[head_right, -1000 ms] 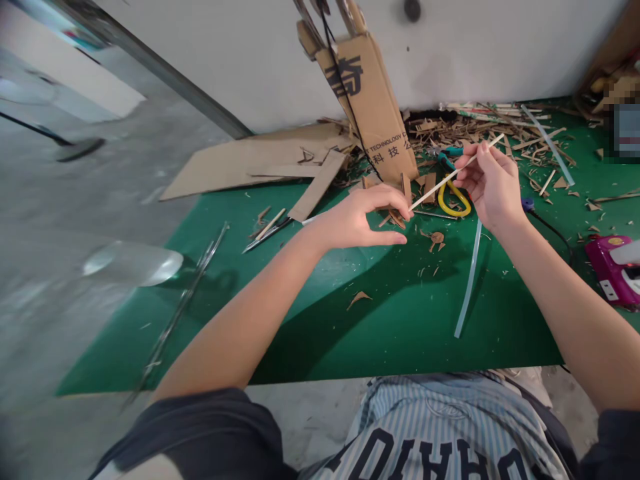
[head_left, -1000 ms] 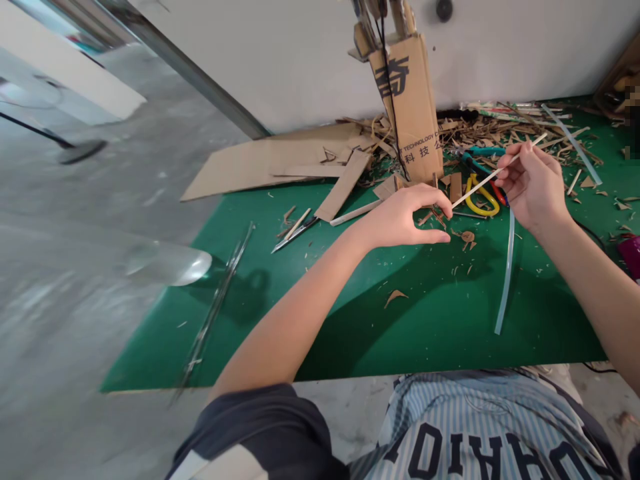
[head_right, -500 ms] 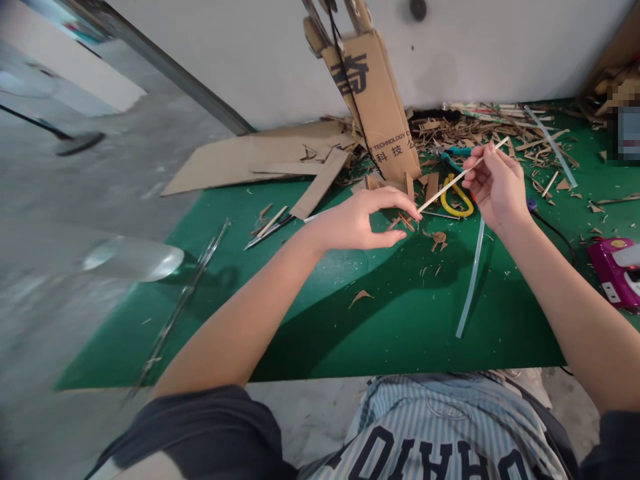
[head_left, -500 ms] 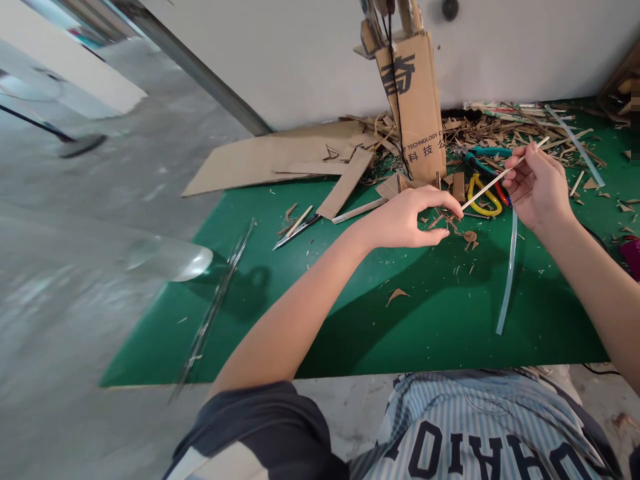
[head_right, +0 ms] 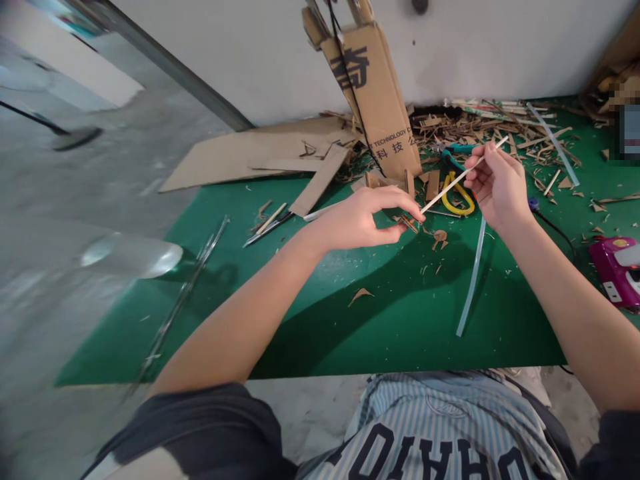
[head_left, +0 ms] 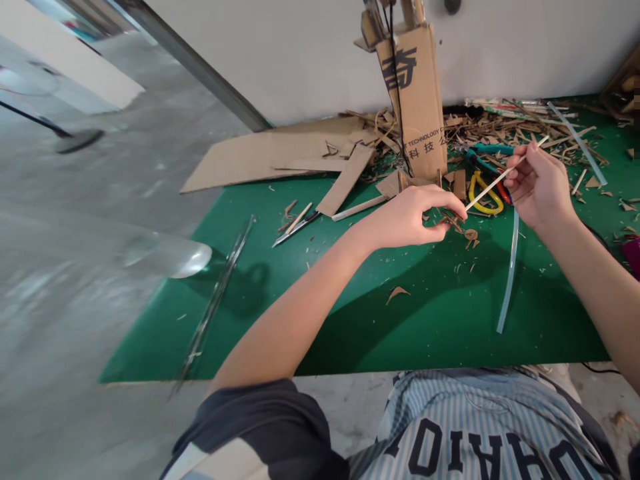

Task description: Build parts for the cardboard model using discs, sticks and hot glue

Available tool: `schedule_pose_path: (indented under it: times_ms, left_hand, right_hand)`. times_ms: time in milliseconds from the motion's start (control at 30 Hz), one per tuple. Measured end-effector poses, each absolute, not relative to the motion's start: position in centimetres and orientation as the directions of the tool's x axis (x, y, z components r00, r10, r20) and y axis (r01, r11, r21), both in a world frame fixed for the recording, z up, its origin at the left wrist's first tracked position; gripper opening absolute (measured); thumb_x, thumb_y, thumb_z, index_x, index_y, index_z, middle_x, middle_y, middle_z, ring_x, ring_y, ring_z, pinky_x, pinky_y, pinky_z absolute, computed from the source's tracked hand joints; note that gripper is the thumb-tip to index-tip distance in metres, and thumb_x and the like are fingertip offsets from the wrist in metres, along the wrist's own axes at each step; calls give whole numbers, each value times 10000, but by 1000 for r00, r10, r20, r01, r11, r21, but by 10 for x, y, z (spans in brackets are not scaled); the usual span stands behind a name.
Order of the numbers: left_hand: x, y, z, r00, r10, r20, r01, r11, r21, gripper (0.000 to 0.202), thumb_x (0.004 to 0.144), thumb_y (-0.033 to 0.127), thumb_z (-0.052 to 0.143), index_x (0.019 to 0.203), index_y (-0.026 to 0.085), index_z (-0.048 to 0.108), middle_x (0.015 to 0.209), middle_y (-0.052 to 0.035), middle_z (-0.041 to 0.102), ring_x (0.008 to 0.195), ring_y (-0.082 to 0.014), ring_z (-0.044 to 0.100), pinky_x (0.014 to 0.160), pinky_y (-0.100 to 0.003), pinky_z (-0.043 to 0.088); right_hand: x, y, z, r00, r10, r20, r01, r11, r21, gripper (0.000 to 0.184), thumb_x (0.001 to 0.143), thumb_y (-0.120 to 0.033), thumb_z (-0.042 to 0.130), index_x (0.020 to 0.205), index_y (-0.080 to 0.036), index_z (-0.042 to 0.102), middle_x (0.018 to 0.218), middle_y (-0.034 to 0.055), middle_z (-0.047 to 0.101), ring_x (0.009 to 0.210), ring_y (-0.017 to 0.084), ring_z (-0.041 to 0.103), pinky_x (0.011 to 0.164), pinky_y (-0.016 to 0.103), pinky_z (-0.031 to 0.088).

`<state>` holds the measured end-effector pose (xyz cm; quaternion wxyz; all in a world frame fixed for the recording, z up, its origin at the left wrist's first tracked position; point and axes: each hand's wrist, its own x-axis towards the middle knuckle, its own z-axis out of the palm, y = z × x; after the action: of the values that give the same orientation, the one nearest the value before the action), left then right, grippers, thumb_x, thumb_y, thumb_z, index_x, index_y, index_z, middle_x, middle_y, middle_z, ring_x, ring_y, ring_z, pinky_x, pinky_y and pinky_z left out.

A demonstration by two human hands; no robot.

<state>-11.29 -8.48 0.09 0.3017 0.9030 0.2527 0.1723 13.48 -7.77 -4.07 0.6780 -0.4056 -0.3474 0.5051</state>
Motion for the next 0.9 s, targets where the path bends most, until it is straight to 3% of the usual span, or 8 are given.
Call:
schedule_pose_path:
  times_ms: [133, 367, 567, 900]
  left_hand:
    - [-113, -86, 4, 817, 555, 157, 343, -687, 641, 284, 851, 156, 579, 1082, 228, 729, 1117, -37, 755, 991, -165, 694, 837, -300, 537]
    - [-112, -86, 3, 816, 550, 179, 329, -696, 638, 284, 846, 167, 589, 1076, 230, 743, 1119, -37, 770, 1015, -172, 702, 890, -313, 553]
    - [-113, -87, 2, 808, 541, 235, 297, -718, 630, 273, 835, 156, 586, 1039, 233, 750, 1076, -35, 784, 1031, -180, 704, 926, -326, 562]
    - [-112, -85, 1, 825, 503, 260, 268, -751, 603, 228, 829, 161, 604, 991, 241, 744, 1042, -18, 795, 1057, -200, 710, 990, -376, 523]
  right_hand:
    - [137, -75, -44, 240, 969, 58, -389, 151, -909, 300, 937, -492, 684, 775, -241, 656, 705, -31, 647, 542, 73, 578, 506, 202, 549]
    - [137, -76, -43, 230, 973, 13, -444, 116, -888, 273, 994, -374, 610, 777, -218, 666, 683, -36, 643, 526, 47, 563, 510, 159, 533]
    - [137, -75, -44, 212, 977, 16, -400, 102, -911, 275, 959, -462, 655, 797, -242, 625, 710, -39, 647, 560, 70, 606, 510, 181, 543]
    - [135, -77, -41, 200, 980, 25, -390, 103, -915, 247, 954, -434, 658, 802, -243, 620, 716, -37, 637, 566, 77, 589, 518, 191, 536]
